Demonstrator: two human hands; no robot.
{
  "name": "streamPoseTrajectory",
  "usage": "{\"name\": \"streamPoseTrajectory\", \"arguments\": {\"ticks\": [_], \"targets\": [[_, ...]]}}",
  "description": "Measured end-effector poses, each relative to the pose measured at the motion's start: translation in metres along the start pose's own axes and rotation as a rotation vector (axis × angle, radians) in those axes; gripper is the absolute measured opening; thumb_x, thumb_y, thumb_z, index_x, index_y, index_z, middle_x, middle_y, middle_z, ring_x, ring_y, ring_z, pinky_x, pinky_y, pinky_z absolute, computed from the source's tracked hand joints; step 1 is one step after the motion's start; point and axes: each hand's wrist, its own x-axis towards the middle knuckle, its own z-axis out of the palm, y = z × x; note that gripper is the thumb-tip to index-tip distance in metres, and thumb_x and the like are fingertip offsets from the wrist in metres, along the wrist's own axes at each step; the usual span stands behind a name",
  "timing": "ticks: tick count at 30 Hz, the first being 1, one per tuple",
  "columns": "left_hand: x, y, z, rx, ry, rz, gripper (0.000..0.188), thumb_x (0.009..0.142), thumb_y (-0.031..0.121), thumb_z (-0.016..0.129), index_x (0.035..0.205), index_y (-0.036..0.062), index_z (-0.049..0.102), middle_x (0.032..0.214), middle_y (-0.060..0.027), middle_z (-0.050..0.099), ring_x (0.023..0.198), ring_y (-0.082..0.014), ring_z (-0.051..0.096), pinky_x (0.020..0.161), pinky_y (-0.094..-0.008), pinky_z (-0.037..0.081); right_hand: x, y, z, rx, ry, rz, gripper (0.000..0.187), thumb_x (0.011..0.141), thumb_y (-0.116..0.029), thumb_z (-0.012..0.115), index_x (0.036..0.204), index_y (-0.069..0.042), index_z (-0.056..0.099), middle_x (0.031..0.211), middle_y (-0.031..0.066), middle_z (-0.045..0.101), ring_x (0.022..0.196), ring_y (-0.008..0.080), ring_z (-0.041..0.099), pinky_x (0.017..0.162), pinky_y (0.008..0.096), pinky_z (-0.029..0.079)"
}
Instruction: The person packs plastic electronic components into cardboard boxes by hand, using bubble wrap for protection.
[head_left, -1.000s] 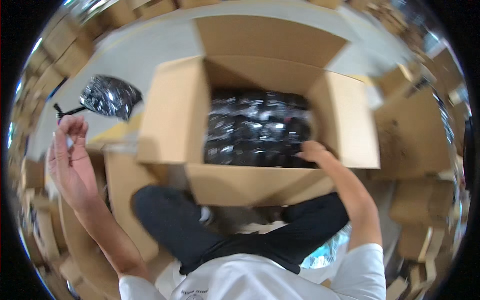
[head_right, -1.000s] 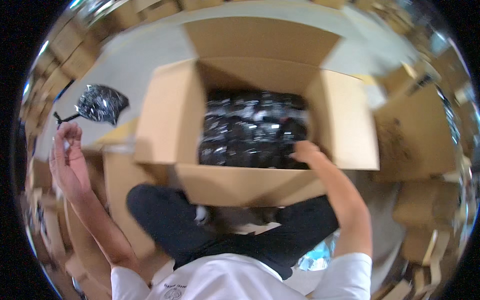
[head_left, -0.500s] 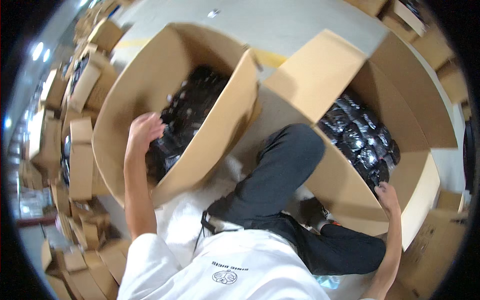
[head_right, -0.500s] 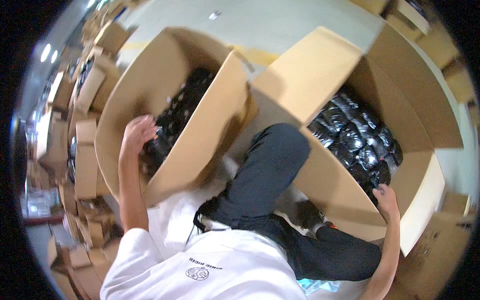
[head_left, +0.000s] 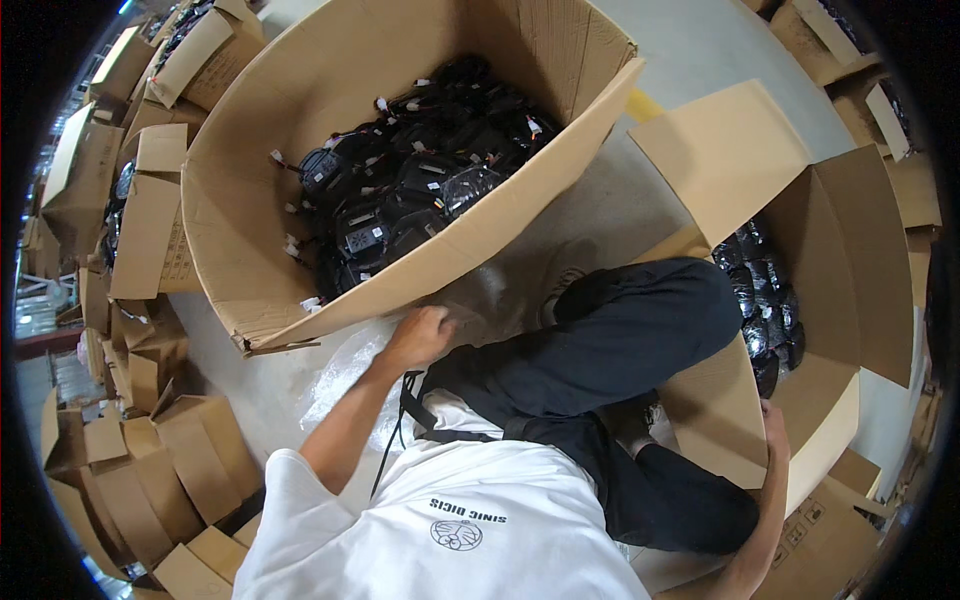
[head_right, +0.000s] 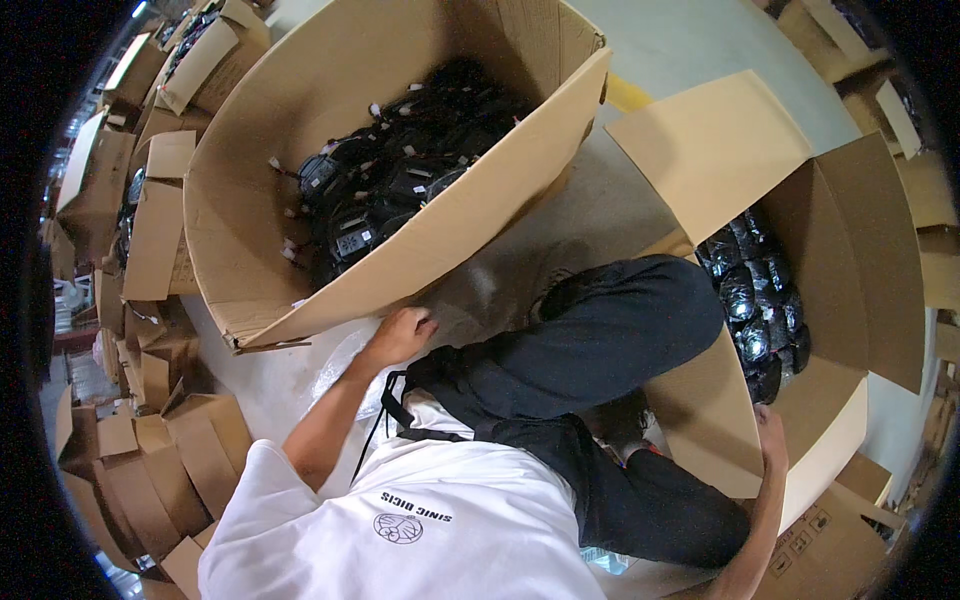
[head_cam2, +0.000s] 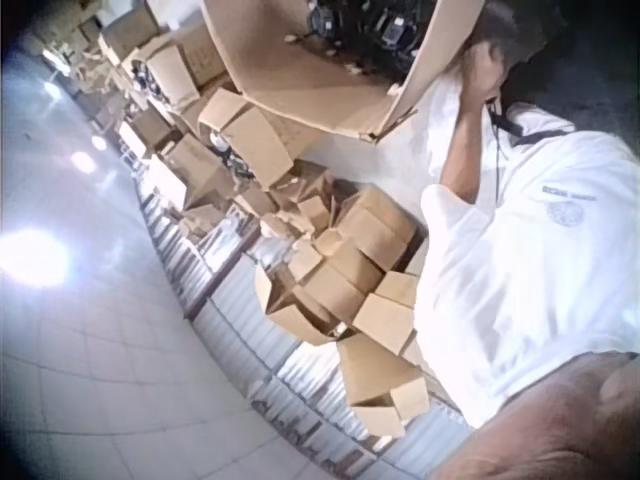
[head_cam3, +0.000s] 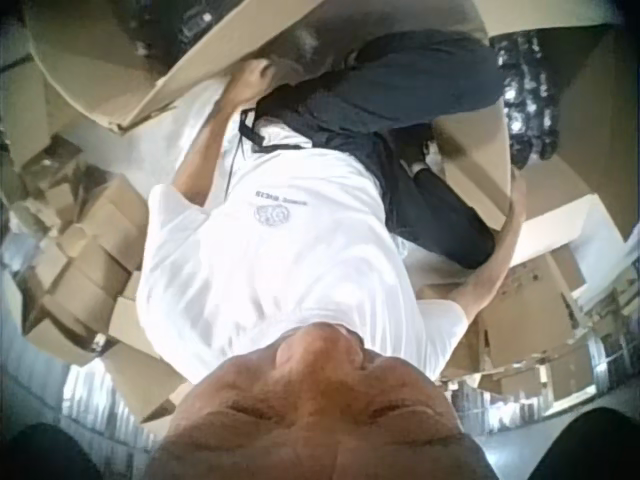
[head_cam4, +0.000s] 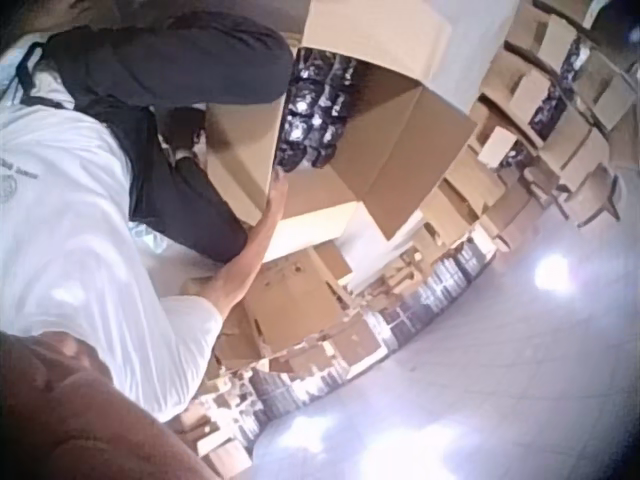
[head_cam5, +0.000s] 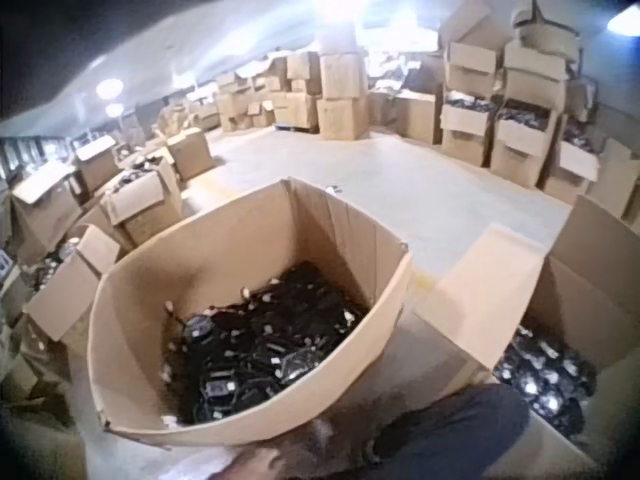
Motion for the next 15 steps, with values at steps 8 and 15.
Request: {"name": "streamPoseTrajectory", "arguments": {"ticks": [8, 15], "targets": [[0.064, -0.114, 0.151, -0.064, 0.124, 0.06, 0.018, 0.085, 0.014, 0.065, 0.096, 0.0005, 0.063, 0.1, -0.0182, 0.066, 0.095, -0.038, 0.063, 0.081, -0.0428, 0.052, 0.01, -0.006, -0.013, 0.007, 0.043, 0.03, 0.046, 0.09, -0.025, 0.063, 0.121, 0.009, 0.06, 0.104, 0.0204, 0.07, 0.094, 0.0233, 0.067, 0.082, 0.0338, 0.051], [-0.01, 0.121, -0.087, -0.544, 0.482, 0.532, 0.013, 0.099, 0.007, 0.053, 0.104, -0.0008, 0.061, 0.091, -0.0112, 0.067, 0.082, -0.0203, 0.068, 0.074, -0.0317, 0.053, 0.004, -0.07, -0.028, 0.0, 0.056, -0.026, 0.05, 0.087, -0.027, 0.067, 0.12, 0.009, 0.06, 0.101, 0.0212, 0.07, 0.094, 0.0243, 0.068, 0.083, 0.0342, 0.052]]}}
